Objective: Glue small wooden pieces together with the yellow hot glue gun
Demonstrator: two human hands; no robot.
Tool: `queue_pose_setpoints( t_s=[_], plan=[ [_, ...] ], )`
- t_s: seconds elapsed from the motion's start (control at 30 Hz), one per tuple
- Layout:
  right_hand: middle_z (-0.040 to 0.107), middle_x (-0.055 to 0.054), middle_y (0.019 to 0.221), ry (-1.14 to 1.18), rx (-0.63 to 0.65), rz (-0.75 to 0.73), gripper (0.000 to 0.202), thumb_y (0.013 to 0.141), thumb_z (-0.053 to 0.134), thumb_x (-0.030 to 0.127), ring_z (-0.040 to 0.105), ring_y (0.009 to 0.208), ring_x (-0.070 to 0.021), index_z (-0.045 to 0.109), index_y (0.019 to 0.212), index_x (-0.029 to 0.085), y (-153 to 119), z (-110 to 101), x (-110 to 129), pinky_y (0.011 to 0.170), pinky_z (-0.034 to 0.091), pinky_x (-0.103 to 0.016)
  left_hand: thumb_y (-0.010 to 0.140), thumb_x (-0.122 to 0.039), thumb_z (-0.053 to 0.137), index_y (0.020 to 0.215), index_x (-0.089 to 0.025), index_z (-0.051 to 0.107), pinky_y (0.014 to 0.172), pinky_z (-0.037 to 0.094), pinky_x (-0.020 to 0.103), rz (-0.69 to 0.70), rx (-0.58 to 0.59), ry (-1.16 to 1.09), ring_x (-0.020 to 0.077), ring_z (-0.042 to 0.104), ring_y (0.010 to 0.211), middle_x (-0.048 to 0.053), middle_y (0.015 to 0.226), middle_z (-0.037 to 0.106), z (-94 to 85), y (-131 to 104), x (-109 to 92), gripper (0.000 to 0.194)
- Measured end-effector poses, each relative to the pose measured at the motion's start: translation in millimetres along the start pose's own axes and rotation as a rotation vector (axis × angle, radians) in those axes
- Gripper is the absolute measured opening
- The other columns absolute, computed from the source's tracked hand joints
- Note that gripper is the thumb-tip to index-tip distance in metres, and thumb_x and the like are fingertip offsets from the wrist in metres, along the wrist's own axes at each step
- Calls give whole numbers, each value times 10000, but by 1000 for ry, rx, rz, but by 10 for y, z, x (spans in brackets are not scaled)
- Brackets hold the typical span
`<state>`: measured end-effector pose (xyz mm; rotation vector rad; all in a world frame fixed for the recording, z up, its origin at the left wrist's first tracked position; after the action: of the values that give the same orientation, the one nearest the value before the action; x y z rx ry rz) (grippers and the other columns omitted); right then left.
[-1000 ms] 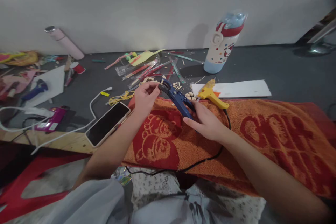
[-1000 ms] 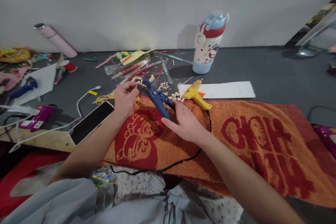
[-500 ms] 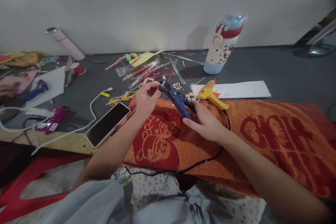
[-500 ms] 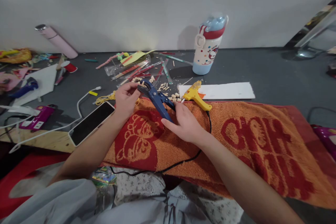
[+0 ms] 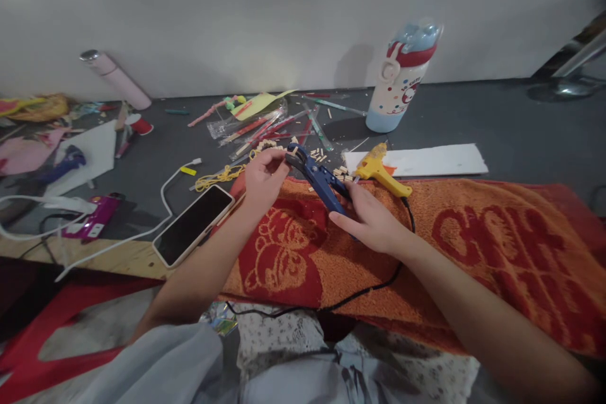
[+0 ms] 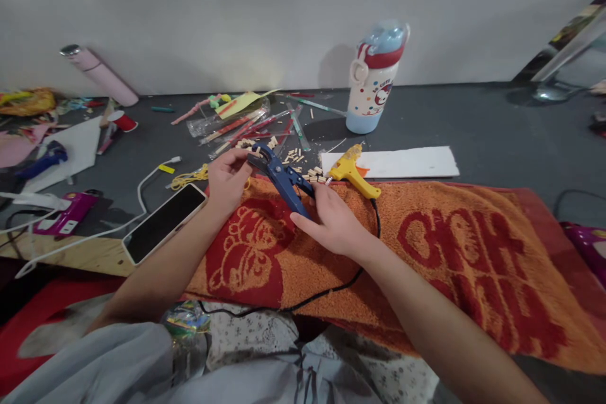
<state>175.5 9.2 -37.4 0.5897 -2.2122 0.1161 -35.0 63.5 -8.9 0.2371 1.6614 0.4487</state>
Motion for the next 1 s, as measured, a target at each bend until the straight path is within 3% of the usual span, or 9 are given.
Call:
queue_pose_setpoints(
  t_s=[0.23, 0.4, 0.63, 1.0],
  plan=[
    [572, -239, 1295, 12, 6, 35, 618, 868, 461, 573, 542, 1221, -371, 420, 1278, 112, 2, -7, 22, 1030, 419, -540, 678, -492, 787, 759, -189, 703, 601, 525, 267, -30, -45, -42, 112, 602, 608, 11, 706, 675, -10, 12, 81, 324],
    [576, -217, 1309, 47, -3, 34, 618, 869, 471, 579, 553, 1216, -363, 432, 1292, 130, -4, -9, 13, 1032, 424, -534, 628, -428, 843, 741, -208, 549, 550, 513, 236, 23, -109, -153, 94, 602, 561, -40, 652, 641, -17, 17, 63, 384],
    [575, -195, 1340, 118, 19, 20, 606, 896, 459, 576, 541, 1256, -354, 447, 1321, 145, -1, -11, -12, 1069, 406, -537, 639, -439, 832, 728, -232, 348, 546, 488, 239, 64, -79, -128, 89, 588, 541, -53, 636, 648, -8, 34, 5, 534],
    [576, -156, 1363, 186, 14, 28, 573, 918, 432, 592, 522, 1291, -332, 464, 1327, 192, -3, 15, -88, 1102, 379, -552, 693, -368, 776, 719, -234, 310, 563, 494, 255, 85, -32, -30, 96, 591, 572, -58, 642, 586, 6, 19, -13, 486]
  ],
)
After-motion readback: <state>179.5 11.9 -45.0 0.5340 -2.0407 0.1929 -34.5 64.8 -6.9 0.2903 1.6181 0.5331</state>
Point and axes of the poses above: each hand's wrist, its own y-axis towards the middle knuckle, its own z-axis out of the palm, x = y × z, the point moved 5 cm from there along y, towards the middle knuckle
